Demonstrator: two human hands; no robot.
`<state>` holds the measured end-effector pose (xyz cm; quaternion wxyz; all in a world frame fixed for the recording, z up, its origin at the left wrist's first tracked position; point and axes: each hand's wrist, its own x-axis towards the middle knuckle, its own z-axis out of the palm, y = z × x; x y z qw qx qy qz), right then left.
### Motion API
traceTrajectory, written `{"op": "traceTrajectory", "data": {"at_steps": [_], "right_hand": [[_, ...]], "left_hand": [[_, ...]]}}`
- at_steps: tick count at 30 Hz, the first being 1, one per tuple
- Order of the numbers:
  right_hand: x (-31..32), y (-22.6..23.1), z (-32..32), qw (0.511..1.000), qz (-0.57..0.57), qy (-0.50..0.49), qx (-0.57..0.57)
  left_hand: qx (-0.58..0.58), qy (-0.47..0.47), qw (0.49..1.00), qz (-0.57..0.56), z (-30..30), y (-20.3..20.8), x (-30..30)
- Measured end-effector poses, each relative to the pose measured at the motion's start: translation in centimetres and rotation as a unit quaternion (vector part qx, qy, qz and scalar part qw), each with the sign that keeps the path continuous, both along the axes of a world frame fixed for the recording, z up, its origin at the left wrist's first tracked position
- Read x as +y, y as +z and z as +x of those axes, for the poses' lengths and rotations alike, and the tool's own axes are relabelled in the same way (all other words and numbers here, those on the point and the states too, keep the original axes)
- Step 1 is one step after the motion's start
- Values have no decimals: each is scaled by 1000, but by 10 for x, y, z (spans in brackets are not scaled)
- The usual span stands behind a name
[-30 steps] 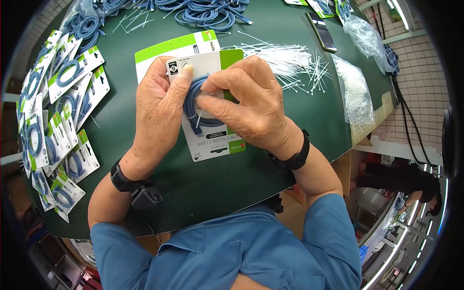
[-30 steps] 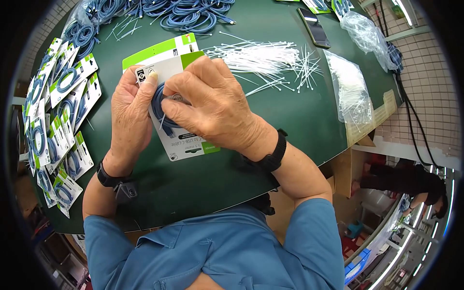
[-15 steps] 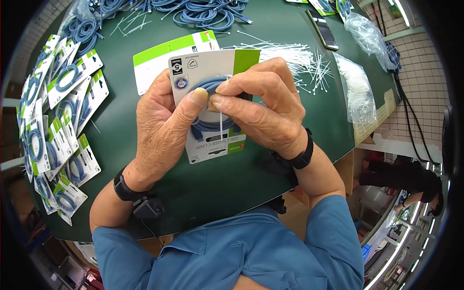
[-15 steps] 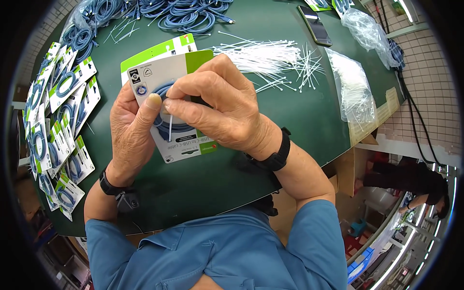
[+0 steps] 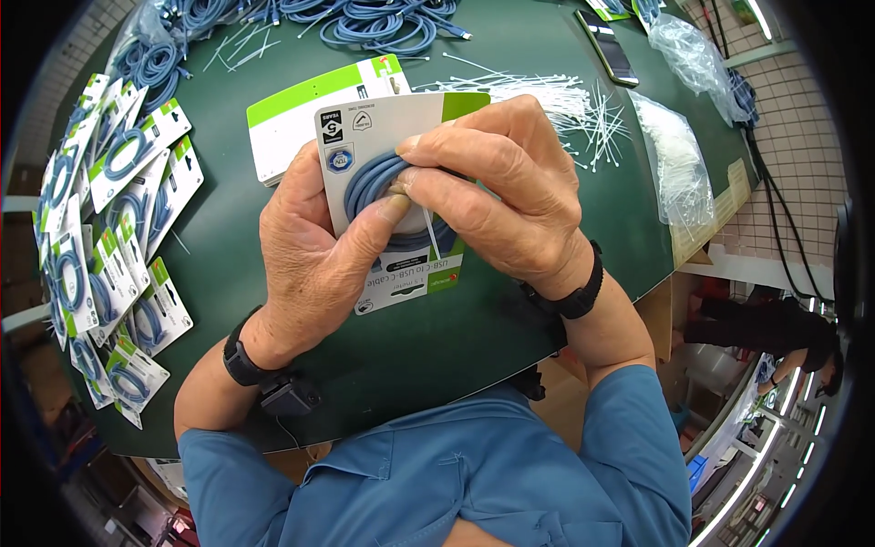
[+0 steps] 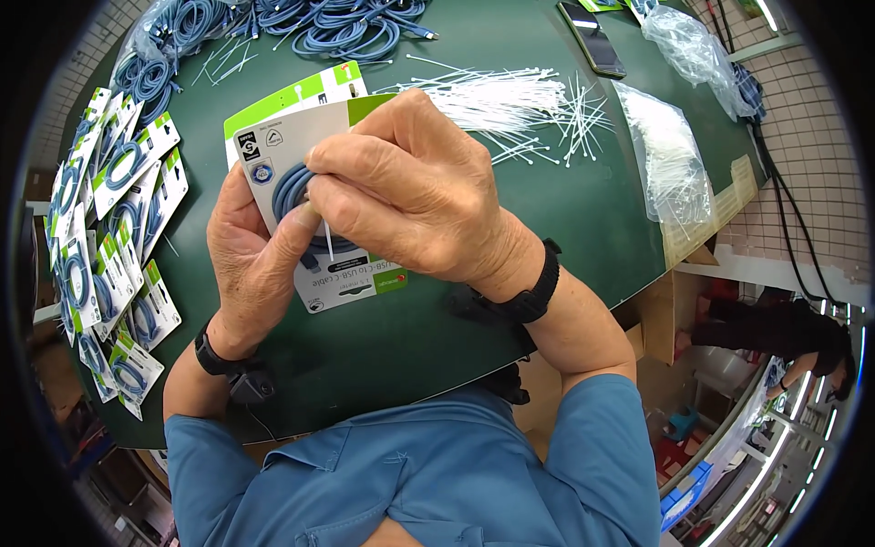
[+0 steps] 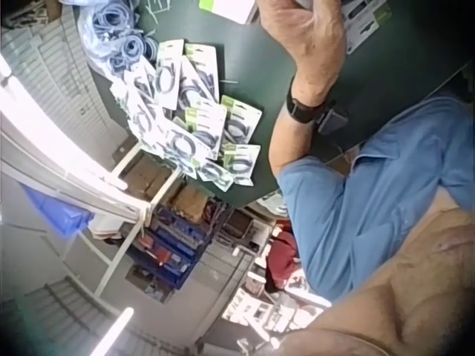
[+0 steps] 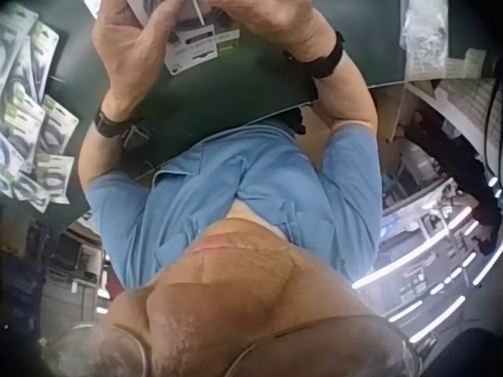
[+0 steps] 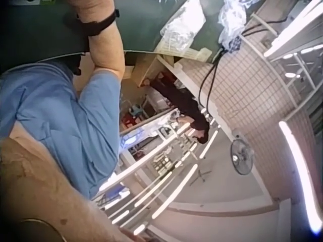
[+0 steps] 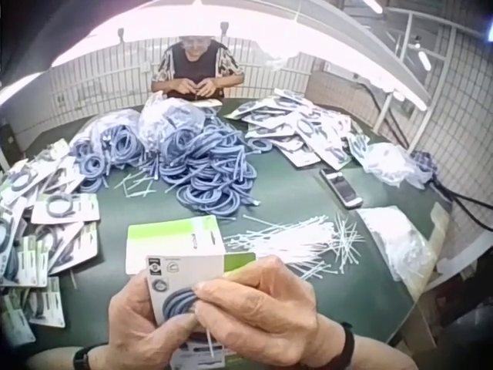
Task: The person picks up a cable and a card, aligns the cable onto the card, and secures it by threading a zip tie through the holes and tightening it by hand.
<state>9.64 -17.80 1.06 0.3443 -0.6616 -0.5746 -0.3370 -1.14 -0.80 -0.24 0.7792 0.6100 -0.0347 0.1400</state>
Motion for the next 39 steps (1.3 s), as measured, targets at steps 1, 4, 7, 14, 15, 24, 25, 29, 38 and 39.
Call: {"op": "traceTrajectory", "data": {"at_steps": [1,4,7,14,15,24,25,29,38,39], "right_hand": [[0,1,-1,1000,0,0,1],[3,4,-5,1000,-2,2,30],[6,-2,-4,999,-2,9,38],[11,-9,-2,999,7,1,39],[11,-11,-2,999,9,-6,39],[13,-23,6,997,38,7,69],[12,-20,6,997,38,8,67],[4,-5,-4,998,49,-30,20],[5,-10,-24,998,13,30,62],[5,-11,-25,996,12,41,73]], "left_hand": [[-1,2,1000,-11,-1,-2,0],[3,17,1000,13,-2,-6,0],[14,24,999,26,-1,-9,-1],[28,25,997,63,2,-6,0],[31,28,997,70,2,-6,1],[64,19,998,9,10,-8,2],[68,15,997,-14,11,-8,2],[55,30,998,13,11,-1,3],[41,38,998,-6,12,0,17],[42,37,998,-10,11,-1,17]]}}
